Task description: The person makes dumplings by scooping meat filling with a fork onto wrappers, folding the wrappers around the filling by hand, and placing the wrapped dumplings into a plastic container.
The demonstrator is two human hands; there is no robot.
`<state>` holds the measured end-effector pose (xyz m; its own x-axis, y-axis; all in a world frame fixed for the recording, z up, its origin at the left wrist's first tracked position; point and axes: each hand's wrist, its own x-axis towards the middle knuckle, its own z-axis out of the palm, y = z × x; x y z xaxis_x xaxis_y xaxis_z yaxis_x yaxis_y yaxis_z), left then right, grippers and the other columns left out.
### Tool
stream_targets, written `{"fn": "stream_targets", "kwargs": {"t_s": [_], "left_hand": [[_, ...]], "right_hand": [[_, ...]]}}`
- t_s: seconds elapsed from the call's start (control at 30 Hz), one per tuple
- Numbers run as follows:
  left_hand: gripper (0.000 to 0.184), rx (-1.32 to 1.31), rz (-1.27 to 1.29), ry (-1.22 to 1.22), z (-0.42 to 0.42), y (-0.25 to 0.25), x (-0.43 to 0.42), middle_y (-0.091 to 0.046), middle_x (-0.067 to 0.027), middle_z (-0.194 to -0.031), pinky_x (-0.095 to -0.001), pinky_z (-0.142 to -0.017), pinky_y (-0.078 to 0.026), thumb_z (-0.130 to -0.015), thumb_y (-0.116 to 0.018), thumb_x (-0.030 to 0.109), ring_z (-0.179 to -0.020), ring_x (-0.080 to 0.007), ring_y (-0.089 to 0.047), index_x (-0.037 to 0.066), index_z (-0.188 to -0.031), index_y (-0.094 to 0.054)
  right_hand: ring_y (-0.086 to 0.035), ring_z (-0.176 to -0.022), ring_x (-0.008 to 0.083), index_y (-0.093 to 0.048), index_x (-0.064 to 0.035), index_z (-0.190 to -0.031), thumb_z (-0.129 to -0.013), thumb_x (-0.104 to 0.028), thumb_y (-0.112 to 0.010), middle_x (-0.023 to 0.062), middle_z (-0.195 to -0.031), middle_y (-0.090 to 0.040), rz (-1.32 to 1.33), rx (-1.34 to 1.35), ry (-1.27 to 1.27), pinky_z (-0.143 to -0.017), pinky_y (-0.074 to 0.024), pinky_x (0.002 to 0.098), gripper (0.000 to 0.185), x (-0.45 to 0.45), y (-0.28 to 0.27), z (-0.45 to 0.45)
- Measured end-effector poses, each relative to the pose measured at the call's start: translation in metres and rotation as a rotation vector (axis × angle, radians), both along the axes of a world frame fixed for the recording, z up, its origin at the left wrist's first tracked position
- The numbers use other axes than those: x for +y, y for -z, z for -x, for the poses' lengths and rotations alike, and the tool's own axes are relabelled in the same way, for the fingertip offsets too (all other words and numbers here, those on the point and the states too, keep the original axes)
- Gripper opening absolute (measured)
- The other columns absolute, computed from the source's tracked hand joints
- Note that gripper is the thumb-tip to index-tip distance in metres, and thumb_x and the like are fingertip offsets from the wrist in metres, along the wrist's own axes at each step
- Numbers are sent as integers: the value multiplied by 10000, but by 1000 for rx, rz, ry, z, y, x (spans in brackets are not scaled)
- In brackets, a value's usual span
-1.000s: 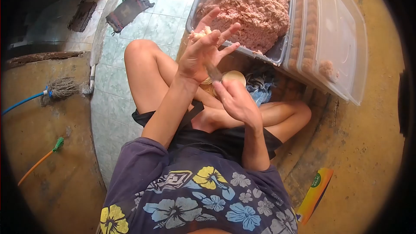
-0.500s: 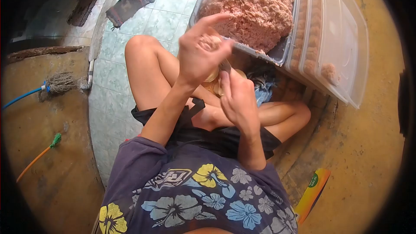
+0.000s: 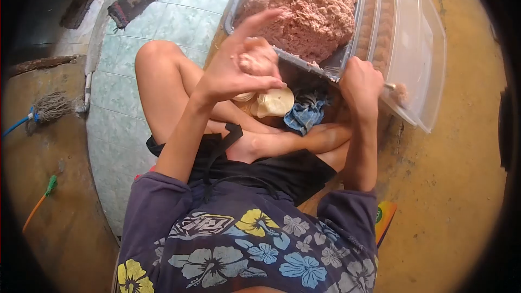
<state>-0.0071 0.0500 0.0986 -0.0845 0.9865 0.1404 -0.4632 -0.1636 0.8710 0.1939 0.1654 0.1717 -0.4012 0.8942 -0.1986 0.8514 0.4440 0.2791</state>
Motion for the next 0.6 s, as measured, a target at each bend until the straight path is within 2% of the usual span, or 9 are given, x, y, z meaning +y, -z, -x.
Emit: {"fn": "stream_targets", "kwargs": {"t_s": [0.03, 0.13, 0.17, 0.3, 0.33, 0.37, 0.47, 0.5, 0.6], "left_hand": [[857, 8, 18, -40, 2, 5, 6, -619, 3, -772, -217, -684, -493, -726, -783, -70, -730, -49, -570, 95, -1479, -409], [886, 132, 99, 11, 5, 9, 7, -579, 20, -712, -183, -639, -448, -708, -821, -51, -688, -26, -537, 87, -1480, -409], [878, 77, 69, 58, 13, 10, 6, -573, 24, -705, -180, -631, -441, -708, -822, -49, -680, -23, -532, 83, -1476, -415], [829, 154, 201, -35, 24, 30, 2, -570, 25, -705, -186, -612, -439, -704, -828, -37, -664, -16, -513, 71, -1441, -464], [814, 220, 225, -68, 19, 29, 9, -573, 23, -709, -188, -612, -442, -705, -829, -33, -665, -15, -513, 70, -1431, -477], [759, 64, 267, -23, 11, 21, 6, -587, 1, -725, -195, -619, -456, -698, -810, -20, -664, -27, -526, 103, -1393, -530], [735, 423, 102, -146, 4, 10, 15, -574, 42, -728, -170, -603, -417, -708, -771, -55, -675, -9, -503, 100, -1389, -543], [717, 456, 175, -130, 8, 5, 17, -583, 41, -758, -173, -623, -433, -708, -755, -71, -698, -15, -507, 101, -1375, -556], [714, 550, 228, -417, 16, 13, 15, -607, -42, -760, -209, -637, -504, -689, -723, -40, -662, -48, -563, 137, -1360, -557]], "right_hand": [[-677, -811, 396, -684, -6, -831, -833, -82, -544, 222, -805, -679, 3, -93, -24, -755, -523, 471, 159, 15, 7, 6], [-673, -781, 409, -651, -5, -738, -814, -64, -524, 240, -781, -668, 65, 128, -160, -753, -519, 496, 160, 13, 28, 26], [-675, -720, 412, -670, -2, -729, -779, -30, -560, 243, -735, -656, 34, 178, -202, -621, -523, 491, 125, 11, 27, 27], [-666, -796, 403, -711, 15, -870, -848, -106, -629, 243, -813, -656, 190, 359, -84, -720, -514, 464, 148, -7, 19, 38], [-669, -754, 382, -706, 20, -872, -852, -93, -635, 235, -797, -659, 203, 489, -89, -694, -513, 436, 135, -13, 13, 41], [-673, -712, 362, -701, 25, -874, -856, -79, -642, 228, -782, -662, 220, 624, -101, -668, -511, 409, 122, -22, -1, 45], [-651, -597, 243, -688, 26, -886, -868, -36, -634, 197, -694, -641, 379, 817, -132, -578, -483, 328, 84, -41, -18, 57], [-643, -696, 390, -626, 18, -802, -853, -56, -624, 212, -749, -640, 392, 807, -146, -631, -481, 450, 90, -39, -9, 60], [-635, -683, 392, -608, 10, -770, -864, -88, -616, 208, -730, -635, 46, 677, -101, -631, -479, 467, 136, -18, -12, 52]]}}
